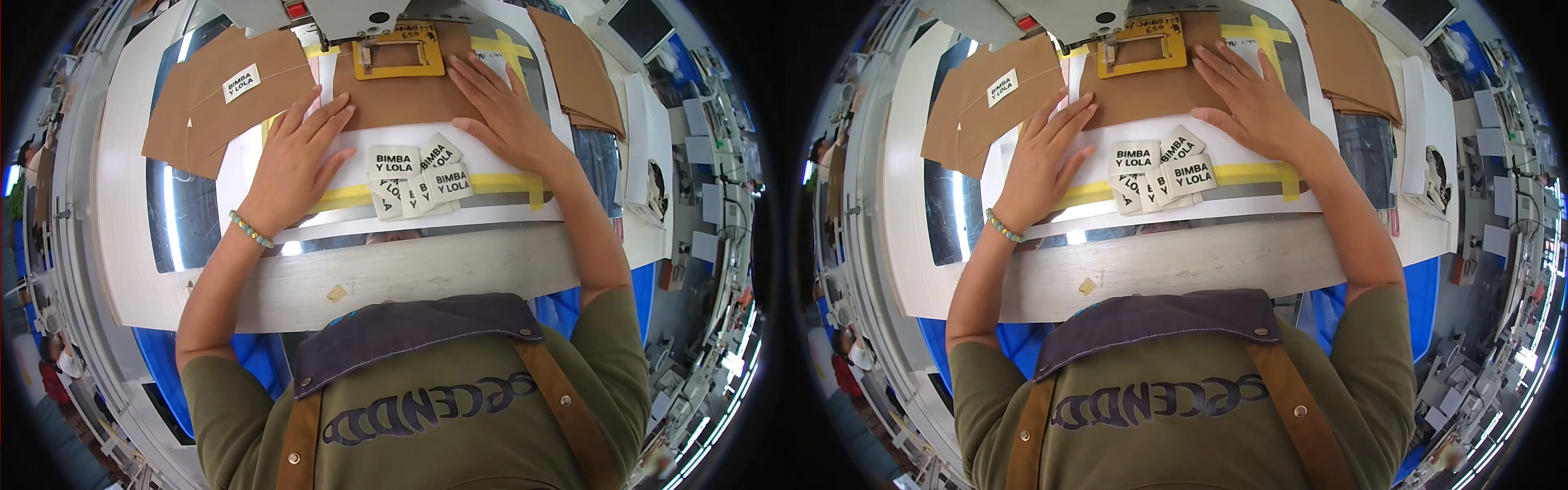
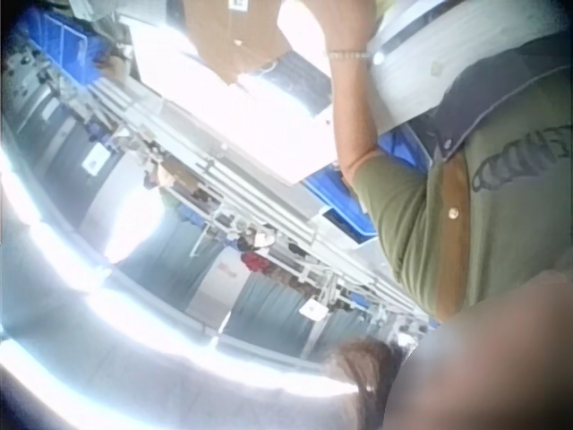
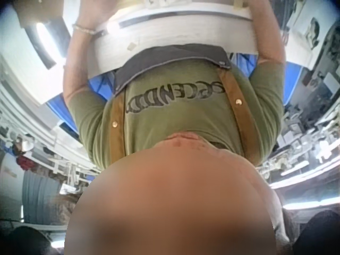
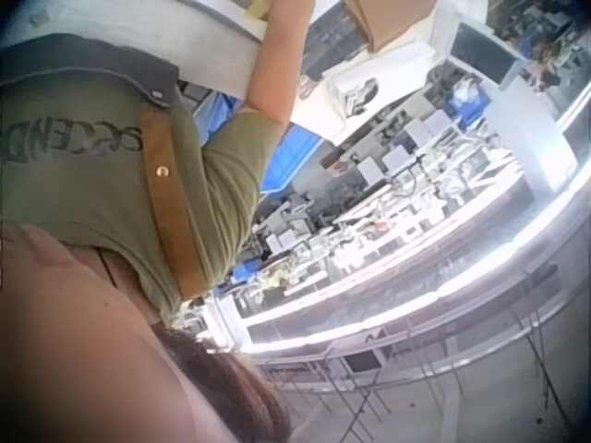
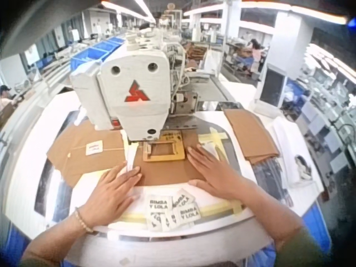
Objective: Sewing brand labels onto leather or fabric components using a programmable sewing machine.
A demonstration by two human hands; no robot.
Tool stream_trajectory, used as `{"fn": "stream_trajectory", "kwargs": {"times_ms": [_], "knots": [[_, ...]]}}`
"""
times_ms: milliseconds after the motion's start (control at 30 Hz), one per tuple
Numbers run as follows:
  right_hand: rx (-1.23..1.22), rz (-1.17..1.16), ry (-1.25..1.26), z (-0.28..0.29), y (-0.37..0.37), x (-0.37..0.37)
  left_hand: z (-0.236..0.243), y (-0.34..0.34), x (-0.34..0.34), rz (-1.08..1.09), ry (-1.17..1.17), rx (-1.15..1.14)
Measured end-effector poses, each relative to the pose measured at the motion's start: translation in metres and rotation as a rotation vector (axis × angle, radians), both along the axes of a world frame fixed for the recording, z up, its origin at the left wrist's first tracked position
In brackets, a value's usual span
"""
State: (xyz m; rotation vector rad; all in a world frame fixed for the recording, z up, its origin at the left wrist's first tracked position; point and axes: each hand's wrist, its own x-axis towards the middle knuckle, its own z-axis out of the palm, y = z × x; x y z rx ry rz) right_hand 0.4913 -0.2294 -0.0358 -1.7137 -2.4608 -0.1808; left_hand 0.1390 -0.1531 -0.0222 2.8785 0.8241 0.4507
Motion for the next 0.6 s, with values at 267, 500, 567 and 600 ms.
{"fn": "stream_trajectory", "kwargs": {"times_ms": [267,500,567,600], "knots": [[0.060,-0.021,-0.084,0.004,0.026,-0.001,-0.007,0.024,0.011,0.046,0.017,0.079],[-0.005,-0.080,-0.150,0.020,-0.018,-0.010,-0.008,0.012,0.008,-0.035,0.022,0.076],[0.028,-0.045,-0.086,0.012,-0.013,-0.010,-0.008,0.016,0.011,-0.019,0.019,0.099],[0.026,-0.050,-0.086,0.008,-0.008,-0.008,-0.008,0.020,0.014,0.009,0.038,0.123]]}}
